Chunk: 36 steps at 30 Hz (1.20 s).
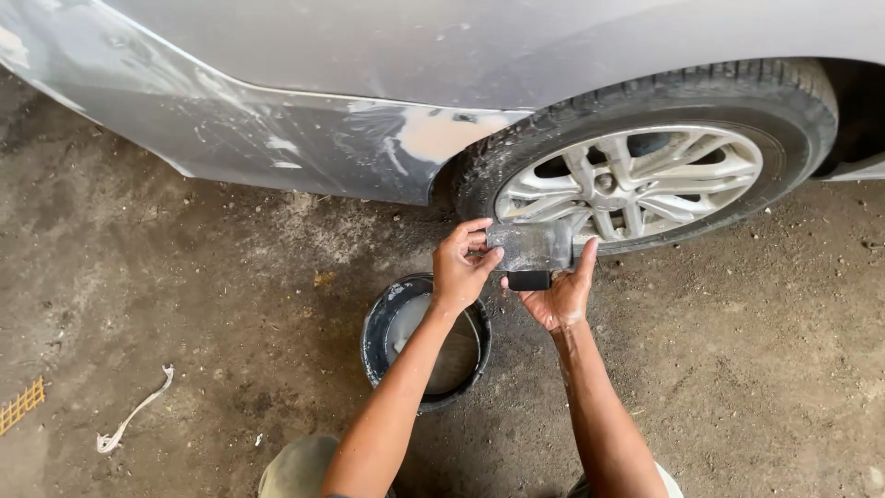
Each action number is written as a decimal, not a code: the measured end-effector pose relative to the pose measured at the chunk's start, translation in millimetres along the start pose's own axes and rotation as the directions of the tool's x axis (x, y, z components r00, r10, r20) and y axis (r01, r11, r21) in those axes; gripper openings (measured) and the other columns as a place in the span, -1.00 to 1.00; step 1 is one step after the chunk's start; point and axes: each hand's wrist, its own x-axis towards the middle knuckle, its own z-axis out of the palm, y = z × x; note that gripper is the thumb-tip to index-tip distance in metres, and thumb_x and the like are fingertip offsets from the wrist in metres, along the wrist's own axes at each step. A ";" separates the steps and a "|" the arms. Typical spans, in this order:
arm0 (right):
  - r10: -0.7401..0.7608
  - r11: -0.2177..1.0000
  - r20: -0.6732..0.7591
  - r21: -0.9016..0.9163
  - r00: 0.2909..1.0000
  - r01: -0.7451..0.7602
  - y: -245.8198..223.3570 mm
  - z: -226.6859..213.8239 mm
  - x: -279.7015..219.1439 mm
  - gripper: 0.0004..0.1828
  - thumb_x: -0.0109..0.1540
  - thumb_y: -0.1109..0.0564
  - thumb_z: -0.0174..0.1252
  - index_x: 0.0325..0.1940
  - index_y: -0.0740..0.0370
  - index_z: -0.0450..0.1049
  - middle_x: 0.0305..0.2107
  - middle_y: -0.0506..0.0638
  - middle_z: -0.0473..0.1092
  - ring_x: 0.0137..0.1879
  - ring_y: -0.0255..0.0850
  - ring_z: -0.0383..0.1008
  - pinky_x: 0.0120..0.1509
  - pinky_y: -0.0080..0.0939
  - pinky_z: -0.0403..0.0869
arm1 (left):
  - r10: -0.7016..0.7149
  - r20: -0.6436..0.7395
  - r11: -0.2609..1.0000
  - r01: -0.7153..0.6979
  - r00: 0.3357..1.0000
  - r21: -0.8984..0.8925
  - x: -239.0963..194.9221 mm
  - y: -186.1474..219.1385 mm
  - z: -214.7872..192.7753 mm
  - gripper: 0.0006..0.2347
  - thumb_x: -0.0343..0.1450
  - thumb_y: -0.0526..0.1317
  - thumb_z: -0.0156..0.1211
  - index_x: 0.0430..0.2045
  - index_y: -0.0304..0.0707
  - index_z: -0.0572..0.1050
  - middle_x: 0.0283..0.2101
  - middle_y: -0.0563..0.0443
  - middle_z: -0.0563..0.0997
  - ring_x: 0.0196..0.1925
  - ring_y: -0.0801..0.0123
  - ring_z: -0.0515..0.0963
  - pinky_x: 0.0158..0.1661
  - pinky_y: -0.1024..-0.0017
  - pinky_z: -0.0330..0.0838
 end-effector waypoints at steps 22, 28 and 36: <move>0.198 0.968 -0.228 -0.107 0.953 -0.227 -4.7 -35.2 4.1 -0.14 0.32 -0.48 -0.20 0.19 0.39 0.34 -0.19 0.23 0.51 -0.31 -0.02 0.58 -0.36 -0.07 0.59 | -0.377 0.256 0.492 -0.041 0.890 0.869 16.5 51.7 6.4 -0.64 0.46 -0.46 0.06 0.14 -0.15 0.51 -0.02 -0.19 0.69 -0.07 0.07 0.72 -0.06 0.19 0.62; -0.256 0.806 -0.188 -0.582 0.948 0.102 30.4 -48.6 9.2 -0.52 0.36 -0.07 0.06 0.30 0.20 0.34 -0.02 0.09 0.45 -0.04 -0.18 0.49 -0.04 -0.20 0.50 | -0.053 0.255 0.748 -0.131 0.965 0.651 22.8 -30.8 -6.3 -0.57 0.33 -0.40 0.20 0.14 -0.27 0.51 0.01 -0.34 0.64 0.01 -0.06 0.65 0.01 0.13 0.51; -0.261 0.850 -0.159 -0.506 0.952 0.148 22.7 -42.7 8.5 -0.55 0.26 0.05 0.04 0.25 0.12 0.33 -0.02 -0.03 0.46 0.05 -0.25 0.49 0.11 -0.21 0.52 | -0.437 0.249 0.896 0.441 0.864 0.042 5.7 26.0 33.6 -0.55 0.46 0.02 0.14 0.18 -0.21 0.44 0.14 -0.22 0.59 0.10 0.22 0.63 -0.11 0.27 0.67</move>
